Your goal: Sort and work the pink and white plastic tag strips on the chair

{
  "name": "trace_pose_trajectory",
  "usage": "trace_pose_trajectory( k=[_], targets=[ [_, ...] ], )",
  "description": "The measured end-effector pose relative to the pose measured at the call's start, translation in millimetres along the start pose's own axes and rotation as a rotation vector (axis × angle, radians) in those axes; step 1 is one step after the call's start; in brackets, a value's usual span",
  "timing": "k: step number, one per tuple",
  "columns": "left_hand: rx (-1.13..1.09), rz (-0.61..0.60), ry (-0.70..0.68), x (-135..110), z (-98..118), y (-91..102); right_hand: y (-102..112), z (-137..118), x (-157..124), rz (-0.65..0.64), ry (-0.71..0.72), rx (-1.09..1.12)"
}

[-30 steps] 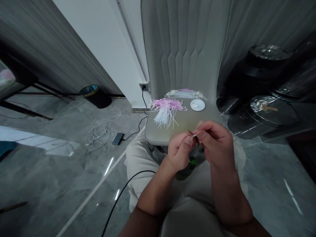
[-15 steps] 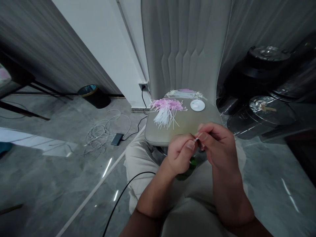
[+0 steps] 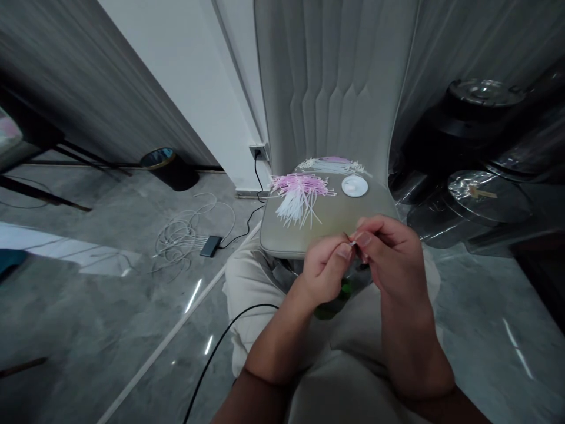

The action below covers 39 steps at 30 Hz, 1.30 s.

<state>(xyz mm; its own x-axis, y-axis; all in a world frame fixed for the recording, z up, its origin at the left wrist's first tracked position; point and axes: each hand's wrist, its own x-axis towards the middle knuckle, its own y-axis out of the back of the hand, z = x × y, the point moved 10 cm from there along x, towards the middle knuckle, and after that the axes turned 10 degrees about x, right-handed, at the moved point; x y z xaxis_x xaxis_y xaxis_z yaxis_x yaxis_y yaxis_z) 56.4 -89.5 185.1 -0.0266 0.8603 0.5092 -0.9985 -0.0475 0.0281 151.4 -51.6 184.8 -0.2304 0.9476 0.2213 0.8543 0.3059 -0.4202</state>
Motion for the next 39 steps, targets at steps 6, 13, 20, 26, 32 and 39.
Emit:
trace_pose_trajectory(
  k=[6, 13, 20, 26, 32, 39],
  targets=[
    [0.008, 0.005, 0.071, 1.5, -6.6, 1.5, 3.1, 2.8, 1.7, 0.043, 0.002, -0.042],
    [0.008, 0.023, 0.077, 1.8, -7.9, 2.6, 5.9, 7.3, 2.0, 0.090, -0.013, -0.032],
    [-0.019, 0.009, 0.041, 1.8, -6.3, 1.8, 2.3, 7.6, 3.4, 0.040, -0.028, 0.044],
    [0.006, 0.010, 0.026, 1.9, -5.3, 3.5, 1.9, 10.5, 5.7, 0.041, -0.031, 0.059],
    [0.017, -0.007, 0.073, 1.8, -12.0, 2.2, 1.6, 10.2, 6.4, 0.023, -0.030, 0.063],
    [0.017, -0.006, 0.095, 2.1, -13.8, 0.5, 2.4, 8.0, 9.6, -0.017, 0.009, 0.045]
  ],
)
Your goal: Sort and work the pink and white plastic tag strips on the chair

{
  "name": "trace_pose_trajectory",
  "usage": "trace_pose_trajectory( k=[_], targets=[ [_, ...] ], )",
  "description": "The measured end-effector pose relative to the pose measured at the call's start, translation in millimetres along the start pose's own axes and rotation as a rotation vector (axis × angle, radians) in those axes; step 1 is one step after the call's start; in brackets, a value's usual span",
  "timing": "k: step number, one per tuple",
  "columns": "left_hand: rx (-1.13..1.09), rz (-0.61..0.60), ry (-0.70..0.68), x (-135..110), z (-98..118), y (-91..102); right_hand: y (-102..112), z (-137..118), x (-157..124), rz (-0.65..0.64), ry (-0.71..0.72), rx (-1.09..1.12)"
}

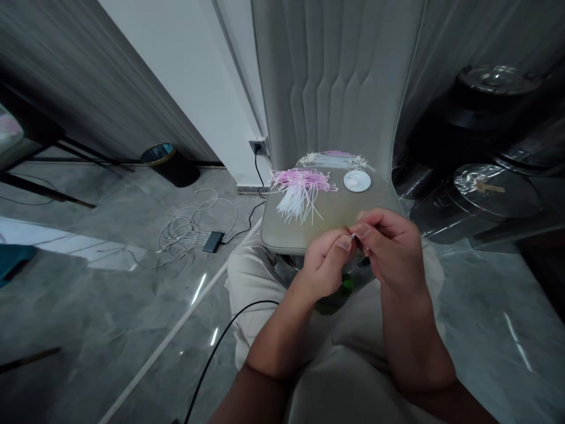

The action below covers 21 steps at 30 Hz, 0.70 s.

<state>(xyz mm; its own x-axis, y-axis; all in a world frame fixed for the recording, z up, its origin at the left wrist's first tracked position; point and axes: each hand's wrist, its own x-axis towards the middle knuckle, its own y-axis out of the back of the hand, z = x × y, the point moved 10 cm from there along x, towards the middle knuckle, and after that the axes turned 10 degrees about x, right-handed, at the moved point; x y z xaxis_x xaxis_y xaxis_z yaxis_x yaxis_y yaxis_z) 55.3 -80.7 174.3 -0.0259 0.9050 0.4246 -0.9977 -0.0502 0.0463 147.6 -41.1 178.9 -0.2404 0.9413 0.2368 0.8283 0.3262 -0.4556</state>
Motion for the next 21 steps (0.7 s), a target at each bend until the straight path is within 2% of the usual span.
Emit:
trace_pose_trajectory(
  k=[10, 15, 18, 21],
  targets=[
    [-0.044, 0.028, -0.016, -2.2, -3.6, 0.7, -5.1, -4.2, 1.0, -0.036, 0.085, -0.001],
    [-0.088, 0.015, 0.035, 0.1, -11.1, -3.1, -3.5, -0.3, 2.5, -0.077, 0.062, 0.048],
    [-0.087, 0.050, 0.031, 0.3, -12.7, -1.8, -3.9, 2.2, 2.8, -0.092, 0.048, 0.069],
    [-0.065, 0.106, 0.009, 0.0, -11.8, 1.8, -0.5, 8.8, 3.9, -0.032, 0.017, 0.087]
  ],
)
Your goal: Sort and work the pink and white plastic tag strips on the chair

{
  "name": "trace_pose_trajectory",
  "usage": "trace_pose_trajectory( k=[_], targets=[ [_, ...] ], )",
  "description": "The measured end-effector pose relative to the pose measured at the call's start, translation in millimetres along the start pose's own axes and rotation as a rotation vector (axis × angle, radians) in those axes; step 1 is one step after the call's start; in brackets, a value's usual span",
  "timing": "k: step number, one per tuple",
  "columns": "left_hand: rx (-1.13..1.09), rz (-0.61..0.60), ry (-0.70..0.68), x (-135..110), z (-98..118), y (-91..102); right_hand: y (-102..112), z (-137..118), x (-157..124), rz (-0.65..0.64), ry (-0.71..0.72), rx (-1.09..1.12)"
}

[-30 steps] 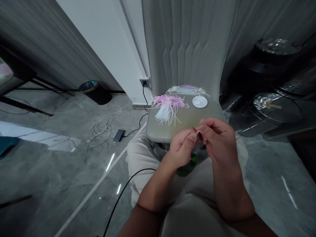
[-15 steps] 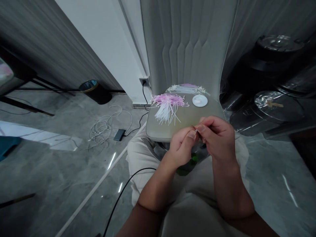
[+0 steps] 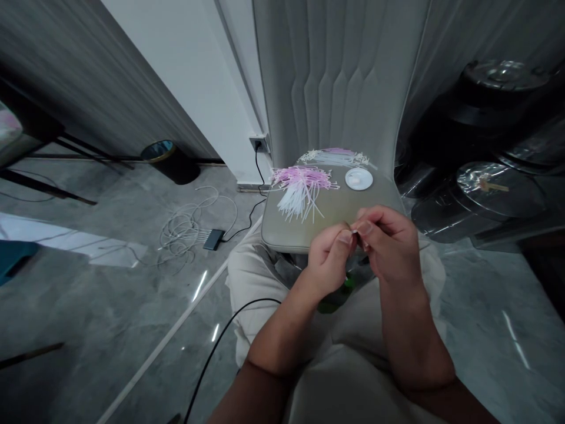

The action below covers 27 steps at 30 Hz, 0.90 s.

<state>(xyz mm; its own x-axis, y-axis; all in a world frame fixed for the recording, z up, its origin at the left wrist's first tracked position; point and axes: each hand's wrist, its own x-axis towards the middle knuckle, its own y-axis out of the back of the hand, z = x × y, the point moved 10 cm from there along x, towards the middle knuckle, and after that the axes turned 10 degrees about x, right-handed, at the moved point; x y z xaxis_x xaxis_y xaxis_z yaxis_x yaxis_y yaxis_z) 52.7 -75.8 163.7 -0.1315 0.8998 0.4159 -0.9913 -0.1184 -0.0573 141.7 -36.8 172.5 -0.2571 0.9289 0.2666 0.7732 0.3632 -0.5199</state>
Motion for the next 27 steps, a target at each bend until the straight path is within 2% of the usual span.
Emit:
trace_pose_trajectory(
  k=[4, 9, 14, 17, 20, 23, 27],
  targets=[
    [0.027, 0.027, -0.004, 1.5, 0.5, 1.6, 10.2, 11.0, 1.2, 0.138, -0.045, 0.088],
    [-0.010, 0.042, 0.030, 3.1, -3.0, 1.2, 6.5, 16.2, 2.6, 0.106, -0.075, 0.077],
    [0.051, 0.074, 0.074, 4.0, -11.1, 2.0, 13.2, 14.9, 0.7, 0.188, -0.042, 0.014],
    [0.117, -0.010, 0.102, 5.5, -17.6, -5.7, 22.8, 8.3, -0.6, 0.290, 0.032, -0.038],
    [0.168, -0.160, 0.123, 5.7, -24.4, -20.0, 32.4, -2.2, -0.9, 0.379, 0.133, -0.162],
    [0.183, -0.266, 0.131, 5.3, -28.4, -30.4, 36.4, -2.6, 3.4, 0.386, 0.137, -0.257],
    [0.155, -0.324, 0.224, 5.6, -39.1, -33.7, 39.4, -3.2, 8.4, 0.371, 0.147, -0.346]
  ],
)
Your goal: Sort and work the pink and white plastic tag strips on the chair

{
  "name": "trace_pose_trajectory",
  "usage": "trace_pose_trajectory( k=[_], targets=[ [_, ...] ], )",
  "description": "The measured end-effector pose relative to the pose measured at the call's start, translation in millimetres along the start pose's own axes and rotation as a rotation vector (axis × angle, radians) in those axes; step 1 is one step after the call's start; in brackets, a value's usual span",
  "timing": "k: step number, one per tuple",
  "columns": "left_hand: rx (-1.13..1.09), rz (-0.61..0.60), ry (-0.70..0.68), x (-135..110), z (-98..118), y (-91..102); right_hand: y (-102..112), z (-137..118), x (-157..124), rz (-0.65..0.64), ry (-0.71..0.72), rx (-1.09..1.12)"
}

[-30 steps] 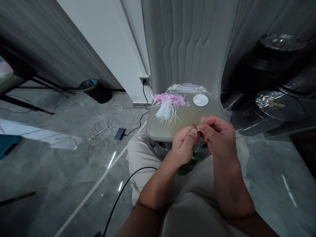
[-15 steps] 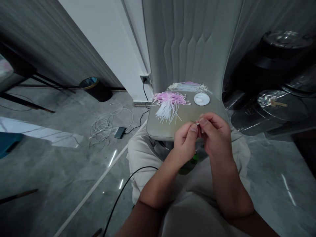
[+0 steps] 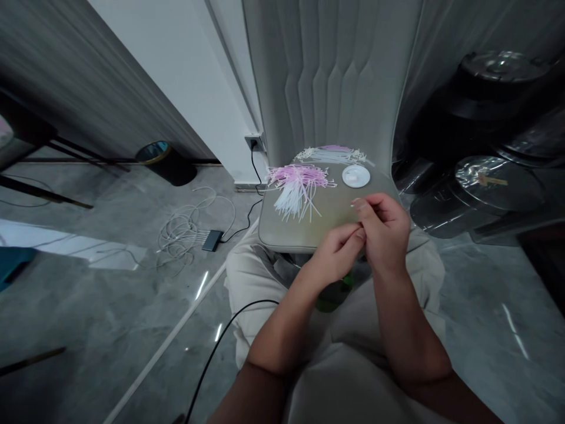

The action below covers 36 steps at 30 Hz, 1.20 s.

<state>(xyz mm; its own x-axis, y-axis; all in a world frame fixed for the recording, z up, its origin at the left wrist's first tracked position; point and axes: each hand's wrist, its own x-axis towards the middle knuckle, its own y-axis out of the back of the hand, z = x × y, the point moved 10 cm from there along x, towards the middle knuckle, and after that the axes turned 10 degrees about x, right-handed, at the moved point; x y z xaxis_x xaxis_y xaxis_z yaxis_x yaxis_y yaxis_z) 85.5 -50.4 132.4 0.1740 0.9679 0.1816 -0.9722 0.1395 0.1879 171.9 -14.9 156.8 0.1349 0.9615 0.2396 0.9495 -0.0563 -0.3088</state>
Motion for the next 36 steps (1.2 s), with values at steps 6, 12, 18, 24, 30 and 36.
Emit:
trace_pose_trajectory(
  k=[6, 12, 18, 24, 30, 36],
  targets=[
    [-0.185, -0.093, 0.143, 2.6, -13.7, -6.1, -0.1, 6.9, 4.4, -0.048, -0.016, -0.016],
    [-0.301, -0.099, 0.191, 5.6, -15.7, -10.8, 6.6, 19.1, 8.1, 0.001, -0.047, 0.048],
    [-0.262, -0.109, 0.168, -1.6, -14.0, -3.9, 29.7, 27.2, 21.7, 0.187, -0.037, 0.251],
    [-0.438, 0.041, 0.038, 7.4, -24.6, 17.3, 32.0, 27.4, 23.9, 0.230, -0.039, 0.273],
    [-0.279, 0.105, 0.087, 14.7, -53.0, 3.5, 12.6, 31.5, 7.8, 0.195, -0.083, 0.344],
    [-0.197, 0.201, 0.133, 14.4, -63.9, 2.7, 16.0, 27.0, 7.2, 0.206, -0.064, 0.318]
  ],
)
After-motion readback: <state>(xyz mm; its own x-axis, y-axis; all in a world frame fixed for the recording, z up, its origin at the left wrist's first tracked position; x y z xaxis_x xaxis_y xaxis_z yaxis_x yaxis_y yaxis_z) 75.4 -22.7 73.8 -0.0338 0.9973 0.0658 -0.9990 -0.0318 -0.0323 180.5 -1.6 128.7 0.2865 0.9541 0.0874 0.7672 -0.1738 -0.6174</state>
